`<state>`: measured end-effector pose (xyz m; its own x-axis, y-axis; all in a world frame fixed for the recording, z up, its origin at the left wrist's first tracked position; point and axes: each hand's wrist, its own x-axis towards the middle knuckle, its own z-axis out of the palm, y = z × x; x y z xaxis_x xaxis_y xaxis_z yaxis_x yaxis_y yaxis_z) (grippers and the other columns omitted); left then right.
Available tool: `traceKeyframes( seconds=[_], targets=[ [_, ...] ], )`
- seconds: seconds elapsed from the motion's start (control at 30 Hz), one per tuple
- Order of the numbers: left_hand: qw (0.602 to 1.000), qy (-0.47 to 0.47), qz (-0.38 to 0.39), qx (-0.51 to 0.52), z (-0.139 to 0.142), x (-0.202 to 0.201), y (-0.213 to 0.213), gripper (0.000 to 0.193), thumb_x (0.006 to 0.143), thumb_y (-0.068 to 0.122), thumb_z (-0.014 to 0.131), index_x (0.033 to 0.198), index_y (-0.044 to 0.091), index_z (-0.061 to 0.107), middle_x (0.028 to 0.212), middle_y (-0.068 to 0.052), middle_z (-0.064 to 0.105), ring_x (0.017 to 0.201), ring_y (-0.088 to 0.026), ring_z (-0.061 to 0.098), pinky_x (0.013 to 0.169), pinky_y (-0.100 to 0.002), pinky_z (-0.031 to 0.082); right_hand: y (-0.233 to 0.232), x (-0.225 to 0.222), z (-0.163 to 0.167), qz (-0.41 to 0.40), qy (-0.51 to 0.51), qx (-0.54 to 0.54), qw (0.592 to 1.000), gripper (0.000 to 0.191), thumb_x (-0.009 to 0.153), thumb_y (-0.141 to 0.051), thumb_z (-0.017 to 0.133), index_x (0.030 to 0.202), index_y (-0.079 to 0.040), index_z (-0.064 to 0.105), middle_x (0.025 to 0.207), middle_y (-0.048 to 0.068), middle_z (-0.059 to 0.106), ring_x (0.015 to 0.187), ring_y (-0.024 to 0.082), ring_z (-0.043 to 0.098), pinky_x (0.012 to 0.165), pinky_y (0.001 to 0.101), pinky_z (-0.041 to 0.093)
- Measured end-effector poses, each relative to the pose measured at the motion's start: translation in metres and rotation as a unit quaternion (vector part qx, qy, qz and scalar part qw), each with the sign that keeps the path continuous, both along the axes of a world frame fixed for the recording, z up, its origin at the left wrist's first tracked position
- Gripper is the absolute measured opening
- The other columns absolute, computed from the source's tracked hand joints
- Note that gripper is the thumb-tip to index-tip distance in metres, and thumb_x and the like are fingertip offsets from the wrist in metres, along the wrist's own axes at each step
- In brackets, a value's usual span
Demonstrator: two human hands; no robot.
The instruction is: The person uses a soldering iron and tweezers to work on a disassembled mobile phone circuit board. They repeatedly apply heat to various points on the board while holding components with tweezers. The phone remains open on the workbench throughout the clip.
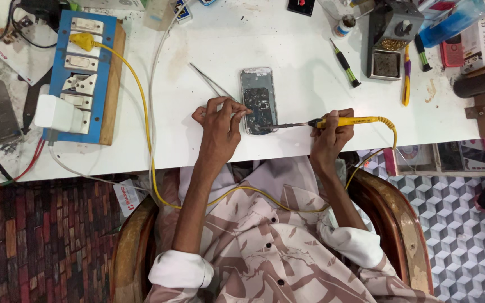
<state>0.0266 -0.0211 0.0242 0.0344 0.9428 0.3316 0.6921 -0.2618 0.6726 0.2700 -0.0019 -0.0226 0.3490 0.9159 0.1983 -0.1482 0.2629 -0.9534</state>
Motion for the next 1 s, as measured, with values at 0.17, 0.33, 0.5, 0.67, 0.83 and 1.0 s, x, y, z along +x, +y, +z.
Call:
traceKeyframes(
  seconds=[0.17, 0.33, 0.5, 0.67, 0.83, 1.0],
  targets=[
    [1.0, 0.009, -0.006, 0.013, 0.0, 0.0, -0.002, 0.01, 0.104, 0.007, 0.058, 0.112, 0.004, 0.062, 0.103, 0.007, 0.079, 0.128, -0.017, 0.045, 0.099, -0.047, 0.02, -0.006, 0.001, -0.003, 0.004, -0.039, 0.027, 0.999, 0.02, 0.113, -0.017, 0.049, 0.098, -0.006, 0.042, 0.072, 0.004, 0.05, 0.056, 0.009, 0.048, 0.053, 0.0253, 0.045],
    [1.0, 0.018, 0.0, 0.012, 0.0, 0.0, -0.001, 0.011, 0.102, 0.006, 0.058, 0.112, 0.004, 0.062, 0.103, 0.007, 0.079, 0.13, -0.017, 0.045, 0.099, -0.047, 0.021, -0.013, -0.003, -0.012, -0.035, -0.047, 0.069, 0.996, 0.022, 0.111, -0.018, 0.053, 0.098, -0.005, 0.041, 0.075, 0.006, 0.05, 0.058, 0.011, 0.049, 0.052, 0.026, 0.046],
    [1.0, 0.019, 0.002, 0.014, 0.0, 0.0, -0.001, 0.012, 0.102, 0.005, 0.059, 0.113, 0.002, 0.062, 0.103, 0.007, 0.079, 0.13, -0.018, 0.045, 0.099, -0.047, 0.02, -0.026, -0.001, -0.018, -0.053, -0.105, 0.059, 0.991, 0.024, 0.111, -0.021, 0.052, 0.099, -0.004, 0.041, 0.073, 0.008, 0.058, 0.057, 0.011, 0.053, 0.055, 0.0241, 0.042],
    [1.0, 0.022, 0.003, 0.017, 0.002, 0.0, -0.002, 0.014, 0.101, 0.004, 0.06, 0.114, 0.002, 0.062, 0.103, 0.007, 0.079, 0.131, -0.017, 0.045, 0.1, -0.047, 0.021, -0.048, 0.002, -0.021, -0.026, -0.091, 0.07, 0.993, 0.024, 0.111, -0.02, 0.053, 0.102, -0.004, 0.037, 0.078, 0.011, 0.058, 0.063, 0.012, 0.056, 0.06, 0.0253, 0.05],
    [0.999, 0.023, 0.004, 0.022, 0.001, 0.0, -0.002, 0.014, 0.1, 0.004, 0.06, 0.114, 0.002, 0.062, 0.104, 0.007, 0.079, 0.132, -0.017, 0.045, 0.1, -0.047, 0.021, -0.065, 0.001, -0.025, -0.03, -0.088, 0.072, 0.993, 0.028, 0.111, -0.021, 0.053, 0.102, -0.005, 0.032, 0.083, 0.013, 0.06, 0.065, 0.012, 0.058, 0.064, 0.026, 0.054],
    [0.999, 0.025, -0.002, 0.028, -0.001, 0.002, -0.004, 0.009, 0.102, 0.005, 0.062, 0.109, 0.006, 0.065, 0.102, 0.007, 0.079, 0.131, -0.02, 0.046, 0.099, -0.049, 0.019, -0.062, 0.002, -0.015, -0.059, -0.129, 0.079, 0.987, 0.03, 0.118, -0.024, 0.054, 0.095, -0.005, 0.048, 0.077, 0.012, 0.059, 0.064, 0.014, 0.06, 0.063, 0.0255, 0.052]
  ],
)
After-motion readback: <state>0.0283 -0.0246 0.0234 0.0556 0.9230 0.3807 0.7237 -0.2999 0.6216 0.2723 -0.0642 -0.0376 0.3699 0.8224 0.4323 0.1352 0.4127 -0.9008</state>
